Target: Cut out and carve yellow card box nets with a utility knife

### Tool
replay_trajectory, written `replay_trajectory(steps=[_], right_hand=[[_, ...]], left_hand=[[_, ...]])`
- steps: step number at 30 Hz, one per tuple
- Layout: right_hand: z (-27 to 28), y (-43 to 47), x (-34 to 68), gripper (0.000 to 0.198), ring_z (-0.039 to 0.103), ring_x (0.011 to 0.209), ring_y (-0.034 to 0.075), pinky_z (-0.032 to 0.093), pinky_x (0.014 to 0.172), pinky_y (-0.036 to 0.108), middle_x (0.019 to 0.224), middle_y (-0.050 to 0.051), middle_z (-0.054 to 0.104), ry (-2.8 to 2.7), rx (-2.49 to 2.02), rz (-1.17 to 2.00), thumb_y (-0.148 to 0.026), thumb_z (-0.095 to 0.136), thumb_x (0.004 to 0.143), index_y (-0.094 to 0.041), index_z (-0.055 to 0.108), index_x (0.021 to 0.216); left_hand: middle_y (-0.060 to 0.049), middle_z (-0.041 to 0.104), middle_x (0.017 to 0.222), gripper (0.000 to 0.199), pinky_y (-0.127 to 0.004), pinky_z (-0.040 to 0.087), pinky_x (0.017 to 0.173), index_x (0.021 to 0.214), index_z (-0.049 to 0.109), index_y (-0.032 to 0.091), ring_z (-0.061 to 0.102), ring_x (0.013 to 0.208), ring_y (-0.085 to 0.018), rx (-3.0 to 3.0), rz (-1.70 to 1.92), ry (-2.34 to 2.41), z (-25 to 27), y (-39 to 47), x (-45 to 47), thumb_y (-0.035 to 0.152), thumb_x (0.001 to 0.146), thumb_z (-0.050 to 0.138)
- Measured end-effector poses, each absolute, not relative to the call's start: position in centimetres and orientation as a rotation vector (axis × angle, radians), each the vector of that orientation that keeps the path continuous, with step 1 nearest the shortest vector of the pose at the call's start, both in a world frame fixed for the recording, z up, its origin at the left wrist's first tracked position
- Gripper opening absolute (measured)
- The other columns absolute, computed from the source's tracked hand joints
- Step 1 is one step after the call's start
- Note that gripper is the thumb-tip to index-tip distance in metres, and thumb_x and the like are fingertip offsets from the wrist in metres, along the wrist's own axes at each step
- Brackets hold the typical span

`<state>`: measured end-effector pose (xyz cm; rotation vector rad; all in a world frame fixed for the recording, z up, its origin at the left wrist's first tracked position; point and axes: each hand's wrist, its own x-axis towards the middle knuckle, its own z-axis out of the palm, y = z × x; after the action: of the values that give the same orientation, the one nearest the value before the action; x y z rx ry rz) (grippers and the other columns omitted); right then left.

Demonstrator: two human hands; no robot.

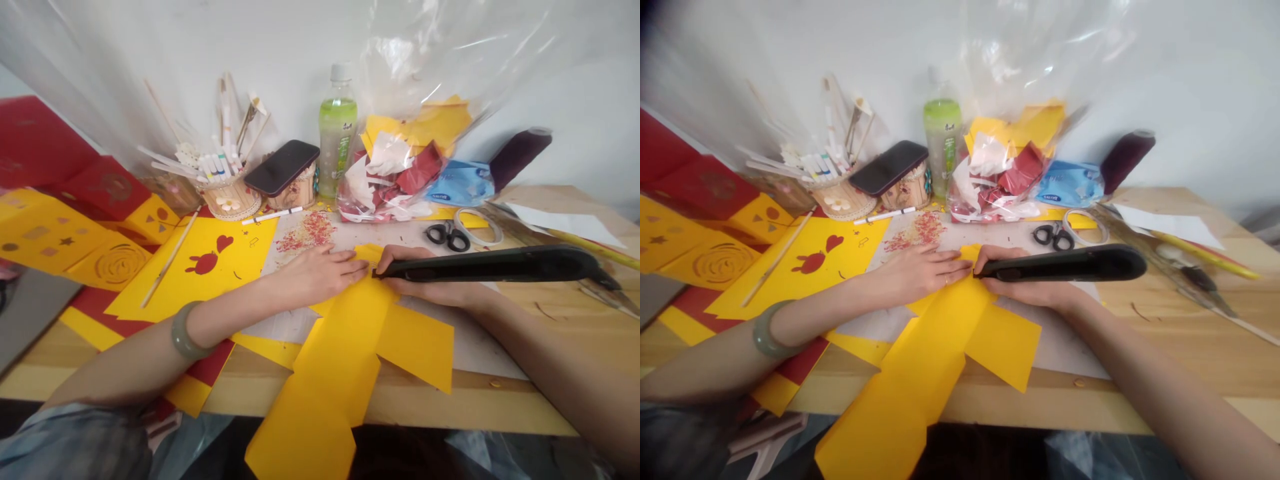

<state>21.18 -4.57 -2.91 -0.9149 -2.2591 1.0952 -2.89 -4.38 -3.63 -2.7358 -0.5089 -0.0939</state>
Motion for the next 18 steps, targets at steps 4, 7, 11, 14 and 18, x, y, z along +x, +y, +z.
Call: replay_trajectory(steps=[4, 7, 11, 14, 18], right_hand=[[-3.1, -4.9, 21.1, 0.008, 0.053, 0.067, 0.013, 0.044, 0.063, 0.025, 0.077, -0.002, 0.059, -2.227, -0.966, 1.087, -0.025, 0.059, 0.082, -0.021, 0.055, 0.087], [-3.0, -5.3, 21.0, 0.01, 0.055, 0.072, 0.014, 0.044, 0.066, 0.026, 0.082, 0.0, 0.061, -2.216, -0.966, 1.071, -0.027, 0.059, 0.083, -0.02, 0.056, 0.09], [-3.0, -5.6, 21.1, 0.015, 0.055, 0.073, 0.015, 0.044, 0.064, 0.025, 0.084, 0.001, 0.062, -2.2, -0.972, 1.069, -0.033, 0.06, 0.084, -0.019, 0.058, 0.091], [-3.1, -5.6, 21.2, 0.018, 0.053, 0.066, 0.013, 0.043, 0.059, 0.023, 0.08, 0.0, 0.061, -2.161, -0.975, 1.137, -0.035, 0.061, 0.084, -0.02, 0.057, 0.093], [-3.2, -5.6, 21.2, 0.017, 0.055, 0.071, 0.014, 0.045, 0.063, 0.025, 0.084, 0.001, 0.061, -2.143, -0.976, 1.141, -0.032, 0.062, 0.082, -0.02, 0.057, 0.093]], left_hand=[[-0.006, 0.055, 0.132, 0.032, -0.034, 0.043, 0.091, 0.126, 0.051, 0.016, 0.049, 0.123, -0.018, -2.781, -0.066, -0.592, -3.4, -4.6, -2.6, 0.013, 0.096, 0.041], [-0.009, 0.059, 0.127, 0.028, -0.035, 0.042, 0.094, 0.119, 0.056, 0.014, 0.053, 0.119, -0.02, -2.816, -0.047, -0.705, -2.9, -6.3, -1.9, 0.014, 0.093, 0.046], [-0.019, 0.049, 0.135, 0.049, -0.043, 0.039, 0.099, 0.129, 0.049, 0.008, 0.047, 0.125, -0.03, -2.808, 0.038, -0.893, -2.6, -8.9, -1.1, 0.043, 0.094, 0.047], [-0.018, 0.041, 0.142, 0.06, -0.046, 0.035, 0.102, 0.136, 0.044, 0.013, 0.039, 0.132, -0.03, -2.833, 0.104, -0.863, -2.6, -8.7, -1.5, 0.054, 0.091, 0.045], [-0.011, 0.04, 0.145, 0.06, -0.051, 0.028, 0.105, 0.137, 0.043, 0.023, 0.032, 0.136, -0.029, -2.922, 0.091, -0.757, -2.6, -6.2, -3.0, 0.056, 0.087, 0.05]])
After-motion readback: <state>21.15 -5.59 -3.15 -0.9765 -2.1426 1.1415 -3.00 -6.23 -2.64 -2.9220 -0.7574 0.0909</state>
